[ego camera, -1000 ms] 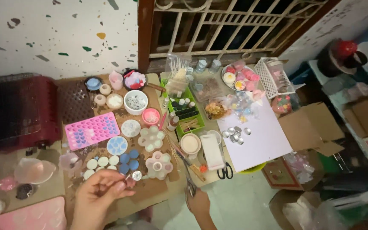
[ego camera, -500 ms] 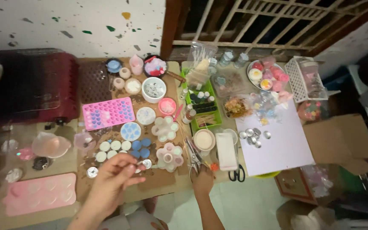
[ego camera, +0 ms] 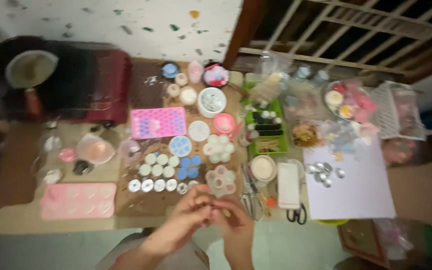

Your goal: Preparing candle wicks by cutting them to size and adhering them to the bottom of metal tins

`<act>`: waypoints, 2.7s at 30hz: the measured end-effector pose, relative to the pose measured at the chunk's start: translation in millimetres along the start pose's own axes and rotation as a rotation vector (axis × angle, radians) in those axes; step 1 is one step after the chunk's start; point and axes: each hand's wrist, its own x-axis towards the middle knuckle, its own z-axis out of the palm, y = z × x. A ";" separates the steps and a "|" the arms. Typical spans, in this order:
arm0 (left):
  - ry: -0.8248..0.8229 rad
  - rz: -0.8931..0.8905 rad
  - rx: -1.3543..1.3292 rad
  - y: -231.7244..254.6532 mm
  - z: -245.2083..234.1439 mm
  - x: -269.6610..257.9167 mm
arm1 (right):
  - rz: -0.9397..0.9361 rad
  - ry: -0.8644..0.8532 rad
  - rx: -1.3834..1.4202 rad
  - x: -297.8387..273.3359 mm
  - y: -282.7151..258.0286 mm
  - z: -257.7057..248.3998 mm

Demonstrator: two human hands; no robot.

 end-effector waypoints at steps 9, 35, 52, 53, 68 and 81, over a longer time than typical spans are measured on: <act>0.124 -0.329 0.090 -54.2 -40.5 -3.7 | 0.222 0.029 0.015 -32.8 52.6 -42.5; 0.287 0.227 1.645 -137.8 -126.7 150.1 | 0.559 0.578 0.026 -23.3 85.0 -97.0; -0.130 -0.079 1.171 52.5 92.0 42.8 | -0.008 0.151 -0.104 -5.2 -105.4 -42.6; -0.140 -0.071 1.172 60.1 98.8 37.1 | -0.019 0.155 -0.109 -9.3 -108.8 -43.3; -0.530 -0.239 0.492 96.5 118.1 -15.5 | 0.145 0.312 0.299 -36.9 -139.8 -28.7; -0.381 -0.185 0.483 87.7 133.7 -20.7 | -0.042 0.345 0.128 -33.2 -154.7 -14.6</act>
